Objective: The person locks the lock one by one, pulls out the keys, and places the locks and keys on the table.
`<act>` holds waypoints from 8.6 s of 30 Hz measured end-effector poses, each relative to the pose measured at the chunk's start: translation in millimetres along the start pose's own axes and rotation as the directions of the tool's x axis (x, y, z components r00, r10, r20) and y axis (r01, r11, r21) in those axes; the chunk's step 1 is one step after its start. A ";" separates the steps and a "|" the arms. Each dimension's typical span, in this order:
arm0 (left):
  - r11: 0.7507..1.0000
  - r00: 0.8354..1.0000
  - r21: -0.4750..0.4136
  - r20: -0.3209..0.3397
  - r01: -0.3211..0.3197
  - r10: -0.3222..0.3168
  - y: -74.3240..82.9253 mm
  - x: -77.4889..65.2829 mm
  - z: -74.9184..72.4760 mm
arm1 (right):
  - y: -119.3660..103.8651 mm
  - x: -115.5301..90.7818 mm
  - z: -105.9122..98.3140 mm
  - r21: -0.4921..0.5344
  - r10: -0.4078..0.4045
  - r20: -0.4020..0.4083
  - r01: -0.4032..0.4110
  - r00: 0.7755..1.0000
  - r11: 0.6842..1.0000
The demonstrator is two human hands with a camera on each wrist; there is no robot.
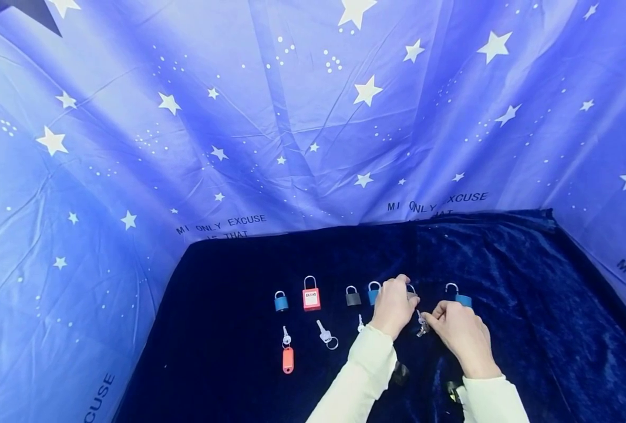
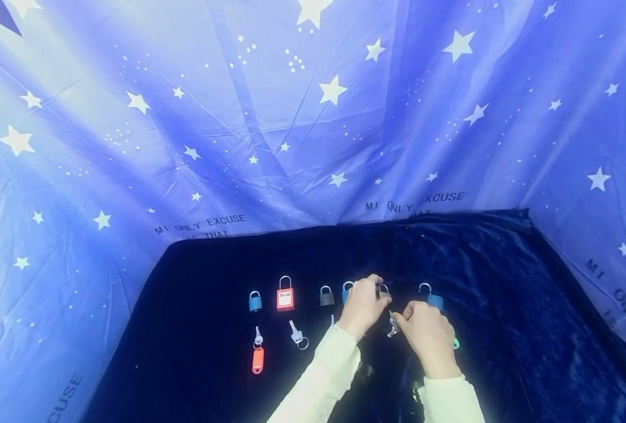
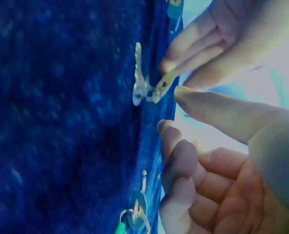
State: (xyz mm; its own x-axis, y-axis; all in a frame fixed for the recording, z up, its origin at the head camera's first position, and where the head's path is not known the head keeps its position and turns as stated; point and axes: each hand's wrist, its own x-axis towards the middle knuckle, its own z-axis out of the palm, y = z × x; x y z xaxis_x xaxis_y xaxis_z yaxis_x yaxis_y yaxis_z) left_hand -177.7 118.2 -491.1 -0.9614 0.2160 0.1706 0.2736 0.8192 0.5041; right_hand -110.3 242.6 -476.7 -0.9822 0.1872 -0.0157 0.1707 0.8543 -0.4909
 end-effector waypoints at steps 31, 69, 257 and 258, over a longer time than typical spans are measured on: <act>0.977 0.998 -0.201 -0.023 -0.066 0.063 14.8 2.1 15.1 | 41.4 4.6 -20.5 0.046 0.081 -0.114 -0.076 0.990 0.996; 0.962 0.985 -0.272 0.165 -0.007 0.054 45.7 -3.8 44.2 | 53.8 15.3 -14.2 0.096 0.154 0.060 -0.159 0.986 0.983; 0.774 0.999 -0.633 0.029 -0.014 0.041 22.9 13.5 21.7 | 35.0 16.0 -7.6 0.627 0.027 -0.099 0.041 0.995 0.778; 0.778 0.999 -0.628 0.022 -0.019 0.042 23.0 13.4 21.9 | 34.9 16.0 -7.4 0.628 0.029 -0.101 0.041 0.994 0.777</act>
State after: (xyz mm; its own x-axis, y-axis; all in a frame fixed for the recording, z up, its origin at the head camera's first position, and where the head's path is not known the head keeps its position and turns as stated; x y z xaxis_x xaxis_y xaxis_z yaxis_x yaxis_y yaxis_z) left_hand -185.0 151.5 -495.8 -0.9495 0.2620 0.1727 0.2503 0.3000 0.9205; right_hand -119.5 279.1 -487.7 -0.9638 0.2601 0.0584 0.0426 0.3666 -0.9294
